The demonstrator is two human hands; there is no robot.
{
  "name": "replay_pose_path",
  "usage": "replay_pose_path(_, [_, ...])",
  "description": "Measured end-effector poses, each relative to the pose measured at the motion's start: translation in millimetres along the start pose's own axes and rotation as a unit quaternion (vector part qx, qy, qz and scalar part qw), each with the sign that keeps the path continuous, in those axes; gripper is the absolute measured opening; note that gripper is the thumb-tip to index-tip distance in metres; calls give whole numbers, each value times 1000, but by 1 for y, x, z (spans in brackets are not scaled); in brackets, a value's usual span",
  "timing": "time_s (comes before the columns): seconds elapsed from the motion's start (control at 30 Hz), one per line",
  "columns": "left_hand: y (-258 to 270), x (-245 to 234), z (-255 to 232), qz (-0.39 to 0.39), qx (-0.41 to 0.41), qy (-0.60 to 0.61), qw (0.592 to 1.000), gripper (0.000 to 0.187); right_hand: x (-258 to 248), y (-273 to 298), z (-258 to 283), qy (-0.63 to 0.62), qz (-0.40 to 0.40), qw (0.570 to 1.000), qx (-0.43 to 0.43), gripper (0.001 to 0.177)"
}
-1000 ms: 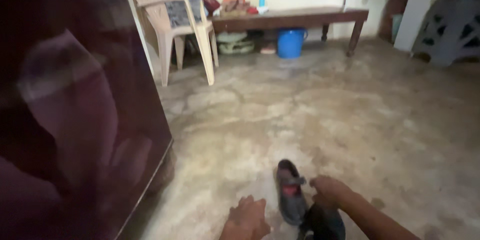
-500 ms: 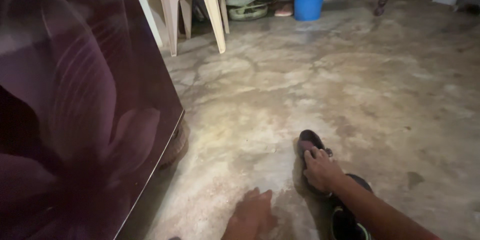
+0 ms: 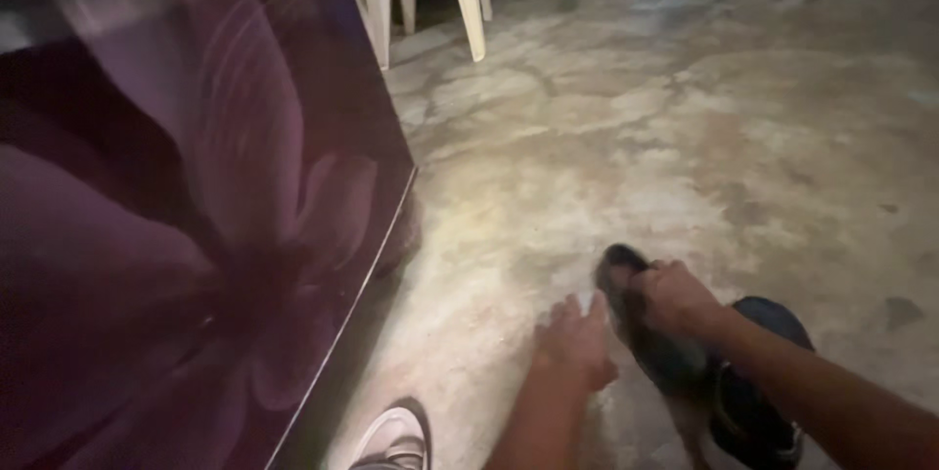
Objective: The person picks up various pairs of shoes, including sandals and sneakers, from the floor and places them onto a wooden shoe rack. They arrange the footwear on different shelves, moving from the floor to the shelf repeatedly.
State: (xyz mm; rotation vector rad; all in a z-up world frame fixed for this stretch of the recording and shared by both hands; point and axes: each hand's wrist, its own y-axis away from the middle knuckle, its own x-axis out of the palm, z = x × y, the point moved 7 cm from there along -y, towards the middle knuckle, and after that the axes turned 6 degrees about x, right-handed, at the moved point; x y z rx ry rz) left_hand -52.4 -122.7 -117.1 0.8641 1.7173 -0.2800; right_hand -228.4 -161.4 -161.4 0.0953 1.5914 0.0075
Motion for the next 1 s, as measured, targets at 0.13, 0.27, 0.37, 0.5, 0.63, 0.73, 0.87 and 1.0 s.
replay_pose_path(0.13, [8, -8, -15, -40, 2, -22, 999, 109, 1, 5, 42, -14, 40, 990, -133, 39])
replay_pose_path(0.27, [26, 23, 1, 2, -10, -56, 998, 68, 7, 13, 78, 36, 110, 953, -280, 19])
replay_pose_path(0.37, [32, 48, 18, 31, -1, -61, 998, 52, -19, 28, 91, -163, 97, 940, -284, 21])
replay_pose_path(0.5, [56, 44, 11, 51, -30, -64, 996, 37, -47, 33, 86, -112, 107, 961, -231, 11])
replay_pose_path(0.63, [102, 11, 2, 59, -54, -80, 994, 34, -31, 26, 37, 30, 73, 979, -187, 15])
replay_pose_path(0.73, [132, -14, 10, 21, -72, -28, 997, 29, 29, 39, -7, 287, 122, 868, -387, 16])
replay_pose_path(0.87, [160, -39, 20, -23, -67, -28, 997, 36, 71, 44, -43, 292, 127, 845, -429, 17])
replay_pose_path(1.0, [183, -46, 35, -9, -71, -20, 997, 40, 32, 34, 9, 81, 146, 878, -449, 24])
